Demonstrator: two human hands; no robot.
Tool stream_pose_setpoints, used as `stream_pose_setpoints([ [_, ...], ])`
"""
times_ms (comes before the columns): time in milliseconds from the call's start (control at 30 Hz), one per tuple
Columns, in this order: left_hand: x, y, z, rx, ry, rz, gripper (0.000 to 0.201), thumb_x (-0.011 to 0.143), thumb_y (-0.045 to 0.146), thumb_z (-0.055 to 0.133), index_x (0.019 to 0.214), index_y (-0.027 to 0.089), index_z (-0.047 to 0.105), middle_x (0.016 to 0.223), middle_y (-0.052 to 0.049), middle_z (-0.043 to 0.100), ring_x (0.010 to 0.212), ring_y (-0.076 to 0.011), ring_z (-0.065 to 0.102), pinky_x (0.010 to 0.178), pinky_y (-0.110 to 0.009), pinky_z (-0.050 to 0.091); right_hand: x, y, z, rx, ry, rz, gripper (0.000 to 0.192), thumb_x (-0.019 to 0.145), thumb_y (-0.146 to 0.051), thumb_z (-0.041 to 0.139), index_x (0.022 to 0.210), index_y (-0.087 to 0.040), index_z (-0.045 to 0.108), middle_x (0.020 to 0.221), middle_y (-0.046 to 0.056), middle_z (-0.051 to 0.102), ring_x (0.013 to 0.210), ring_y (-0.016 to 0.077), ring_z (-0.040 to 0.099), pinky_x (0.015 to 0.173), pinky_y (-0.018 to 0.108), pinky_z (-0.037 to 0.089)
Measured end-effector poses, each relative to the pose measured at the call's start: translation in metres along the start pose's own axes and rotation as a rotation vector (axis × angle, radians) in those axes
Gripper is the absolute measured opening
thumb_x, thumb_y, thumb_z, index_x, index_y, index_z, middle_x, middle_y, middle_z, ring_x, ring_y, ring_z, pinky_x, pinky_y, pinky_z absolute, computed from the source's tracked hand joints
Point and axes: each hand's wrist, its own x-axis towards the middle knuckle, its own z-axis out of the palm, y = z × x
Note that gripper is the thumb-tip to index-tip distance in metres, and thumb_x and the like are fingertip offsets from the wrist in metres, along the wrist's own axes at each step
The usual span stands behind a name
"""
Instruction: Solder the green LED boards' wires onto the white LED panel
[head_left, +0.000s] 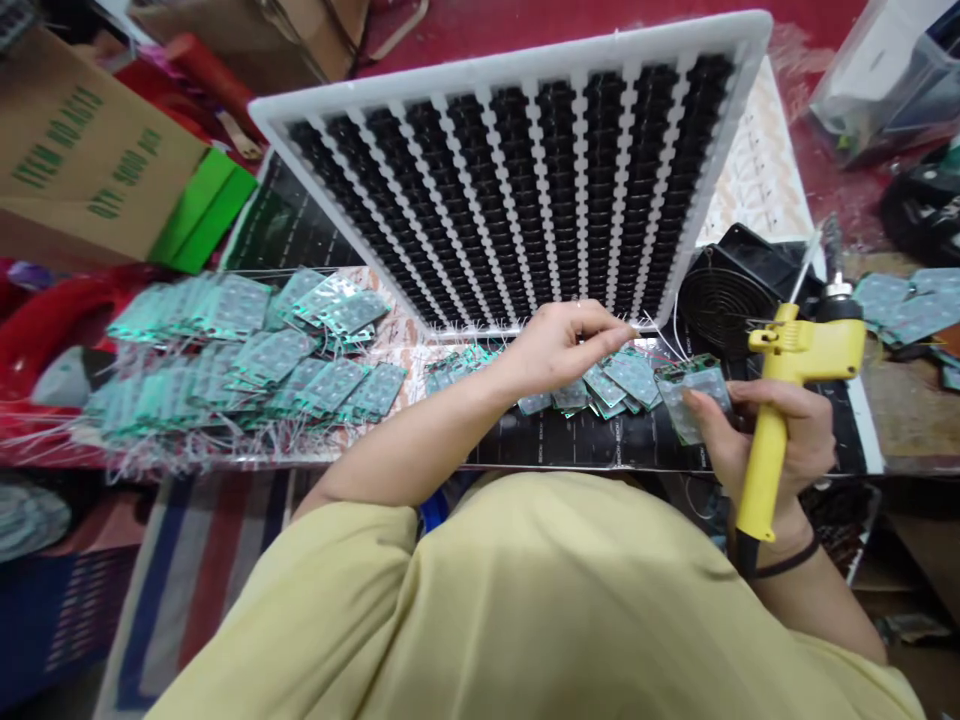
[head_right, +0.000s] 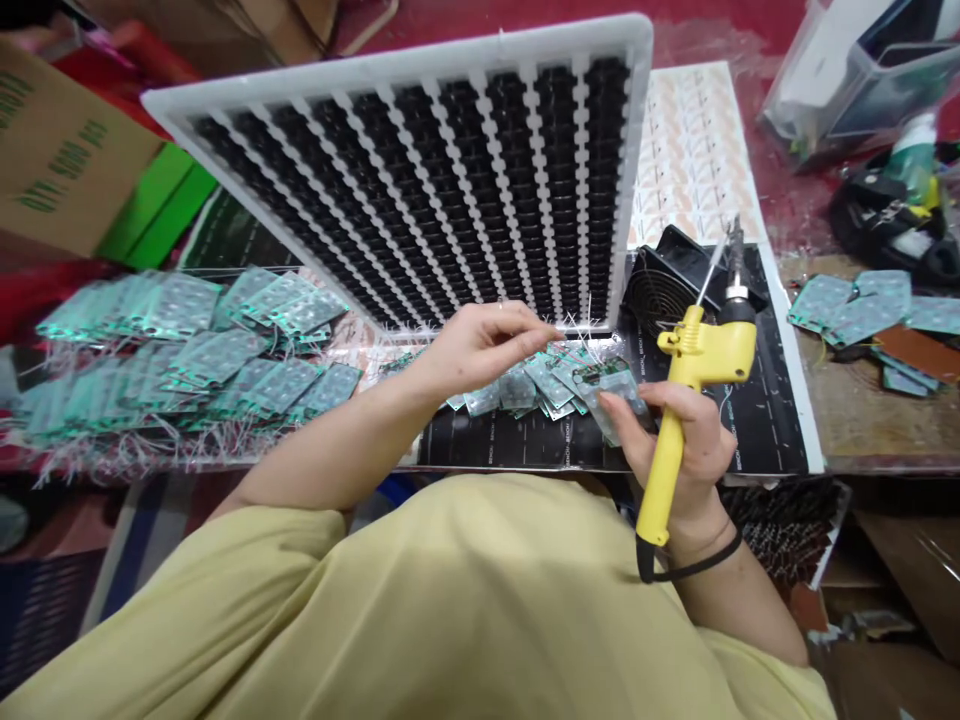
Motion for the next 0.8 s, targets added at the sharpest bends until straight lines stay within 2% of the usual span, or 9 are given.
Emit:
stream_pose_setpoints([
  [133,0.013,-0.001,0.004,-0.247,-0.079,-0.203,0.033,0.083,0.045,0.066,0.088,0.014,0.076,0.090,-0.006,0.075,0.083,-0.0127,0.067,0.077,-0.023,0.050,0.000,0.002,-0.002,-0.046,-0.030,-0.094,0.032,0.077,-0.032,0.080,0.095,-0.019,0.057,0.074,-0.003,0.064,0.057,0.0099,0.061,0.055,0.020,0.052],
  [267,0.024,-0.002,0.017,-0.426,0.029,-0.278,0.044,0.074,0.054,0.073,0.086,0.012,0.075,0.085,-0.007,0.074,0.076,-0.0117,0.065,0.074,-0.025,0.051,-0.006,0.006,-0.001,-0.043,-0.070,-0.106,0.038,0.076,-0.028,0.082,0.105,-0.020,0.059,0.075,-0.004,0.065,0.056,0.0098,0.061,0.054,0.021,0.051],
  [333,0.025,-0.004,0.020,-0.370,0.057,-0.218,0.038,0.075,0.051,0.073,0.083,0.014,0.076,0.089,-0.008,0.074,0.082,-0.0134,0.065,0.079,-0.028,0.052,-0.009,0.008,0.001,-0.013,-0.084,-0.105,0.041,0.075,-0.026,0.082,0.108,-0.021,0.058,0.074,-0.004,0.065,0.054,0.0098,0.061,0.052,0.021,0.050],
  [433,0.023,-0.006,0.020,-0.214,0.105,-0.059,0.021,0.080,0.041,0.072,0.081,0.021,0.078,0.115,-0.009,0.072,0.111,-0.0191,0.063,0.099,-0.038,0.048,-0.011,0.012,0.004,0.002,-0.105,-0.142,0.034,0.078,-0.026,0.080,0.103,-0.022,0.058,0.069,-0.006,0.066,0.049,0.0103,0.060,0.050,0.022,0.049],
  [500,0.019,-0.005,0.021,-0.155,0.128,0.023,0.016,0.081,0.038,0.072,0.080,0.023,0.078,0.123,-0.008,0.069,0.122,-0.0211,0.059,0.108,-0.042,0.042,-0.011,0.015,0.005,0.006,-0.131,-0.182,0.029,0.079,-0.025,0.079,0.098,-0.022,0.057,0.069,-0.006,0.067,0.048,0.0103,0.060,0.050,0.022,0.049],
  [600,0.011,0.000,0.026,-0.292,0.076,0.017,0.023,0.083,0.041,0.069,0.077,0.019,0.076,0.100,-0.008,0.076,0.103,-0.0189,0.068,0.098,-0.037,0.050,-0.012,0.020,0.004,0.070,-0.176,-0.208,0.027,0.081,-0.025,0.077,0.099,-0.020,0.058,0.073,-0.003,0.070,0.052,0.0108,0.062,0.052,0.022,0.050],
  [700,0.007,0.004,0.033,-0.614,-0.025,-0.200,0.036,0.080,0.051,0.070,0.077,0.015,0.071,0.075,-0.005,0.074,0.072,-0.0135,0.069,0.073,-0.028,0.056,-0.016,0.030,-0.006,0.123,-0.250,-0.238,0.039,0.078,-0.031,0.080,0.108,-0.016,0.059,0.086,0.005,0.073,0.069,0.0159,0.069,0.062,0.024,0.055],
  [733,0.007,0.004,0.036,-0.698,-0.043,-0.287,0.040,0.077,0.054,0.071,0.077,0.014,0.069,0.071,-0.004,0.072,0.066,-0.0122,0.067,0.067,-0.026,0.055,-0.019,0.034,-0.011,0.117,-0.281,-0.207,0.042,0.077,-0.032,0.081,0.111,-0.017,0.061,0.093,0.006,0.073,0.077,0.0177,0.070,0.067,0.025,0.056],
  [800,0.011,0.002,0.042,-0.783,-0.056,-0.417,0.048,0.068,0.059,0.076,0.077,0.013,0.067,0.067,-0.003,0.070,0.060,-0.0106,0.065,0.062,-0.024,0.054,-0.026,0.042,-0.026,0.074,-0.365,-0.046,0.036,0.078,-0.031,0.080,0.110,-0.025,0.065,0.101,0.003,0.072,0.087,0.0179,0.070,0.073,0.026,0.055],
])
